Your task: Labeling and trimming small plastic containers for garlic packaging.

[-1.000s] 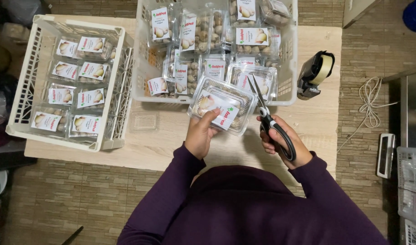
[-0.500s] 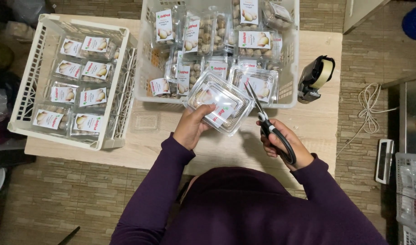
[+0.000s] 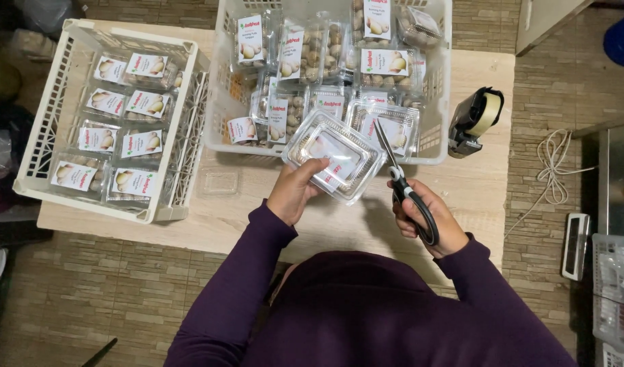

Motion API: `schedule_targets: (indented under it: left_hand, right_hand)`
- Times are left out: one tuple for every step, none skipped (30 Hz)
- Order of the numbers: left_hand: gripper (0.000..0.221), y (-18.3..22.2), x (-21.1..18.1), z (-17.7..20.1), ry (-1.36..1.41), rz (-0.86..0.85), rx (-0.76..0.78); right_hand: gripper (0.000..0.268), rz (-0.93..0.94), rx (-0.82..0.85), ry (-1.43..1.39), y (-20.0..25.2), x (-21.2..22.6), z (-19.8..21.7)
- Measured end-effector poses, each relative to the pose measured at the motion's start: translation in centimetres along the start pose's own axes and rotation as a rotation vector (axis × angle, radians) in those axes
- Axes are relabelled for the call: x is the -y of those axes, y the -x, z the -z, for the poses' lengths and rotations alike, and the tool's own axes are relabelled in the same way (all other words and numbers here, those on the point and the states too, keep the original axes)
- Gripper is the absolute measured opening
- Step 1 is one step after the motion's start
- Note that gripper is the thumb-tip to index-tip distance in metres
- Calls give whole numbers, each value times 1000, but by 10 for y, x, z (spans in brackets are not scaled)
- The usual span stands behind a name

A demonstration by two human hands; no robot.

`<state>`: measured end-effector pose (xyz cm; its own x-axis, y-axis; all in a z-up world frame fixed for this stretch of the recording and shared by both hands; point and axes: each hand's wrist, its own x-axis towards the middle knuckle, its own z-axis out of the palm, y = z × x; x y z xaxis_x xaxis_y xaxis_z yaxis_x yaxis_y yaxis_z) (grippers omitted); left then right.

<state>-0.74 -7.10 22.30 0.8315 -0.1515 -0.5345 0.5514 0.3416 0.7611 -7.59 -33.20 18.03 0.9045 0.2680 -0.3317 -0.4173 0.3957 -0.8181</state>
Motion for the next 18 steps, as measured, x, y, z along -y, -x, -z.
schedule_targets:
  left_hand:
    - [70, -3, 1, 3, -43, -4, 9]
    - [68, -6, 1, 7, -86, -9, 18]
    - [68, -10, 6, 11, -84, -12, 15]
    - [65, -14, 11, 16, -117, -9, 18]
    - [62, -18, 15, 21, -153, -4, 23]
    - [62, -13, 8, 16, -153, -6, 21]
    - [59, -9, 2, 10, -154, -10, 31]
    - [57, -4, -3, 4, -154, -14, 42]
    - [57, -6, -3, 2, -154, -15, 44]
    - [55, -7, -3, 1, -161, -21, 68]
    - [53, -7, -3, 1, -166, -27, 87]
    - [53, -8, -1, 0, -165, -27, 86]
    - [51, -8, 1, 0, -155, -30, 105]
    - [49, -9, 3, 0, -146, -32, 124]
    - [49, -8, 2, -1, -146, -32, 123]
    - [50, -8, 1, -2, -149, -32, 132]
    - [51, -8, 0, -3, -152, -31, 142]
    - [51, -9, 2, -2, -152, -30, 142]
  right_hand:
    - [41, 0, -9, 16, -1, 3, 0]
    - [41, -1, -18, 32, -3, 6, -1]
    - [41, -1, -14, 34, -7, 6, 6]
    - [43, 0, -17, 98, -12, 7, 12]
    - [45, 2, -22, 161, -16, 6, 18]
    - [45, 2, -20, 160, -19, 9, 17]
    - [46, 4, 2, 207, -21, 12, 17]
    - [48, 7, 24, 255, -24, 15, 17]
    - [48, 9, 22, 256, -25, 14, 16]
    - [48, 5, 34, 256, -27, 14, 15]
    - [48, -2, 48, 256, -29, 13, 13]
    - [48, -3, 50, 257, -29, 13, 10]
    - [48, 3, 50, 248, -30, 14, 5]
    - [49, 9, 50, 239, -30, 14, 1]
    - [49, 8, 50, 239, -31, 14, 0]
    - [48, 11, 47, 241, -31, 14, 0]
    - [48, 13, 43, 243, -31, 14, -1]
    - [48, 12, 42, 243, -32, 14, -1]
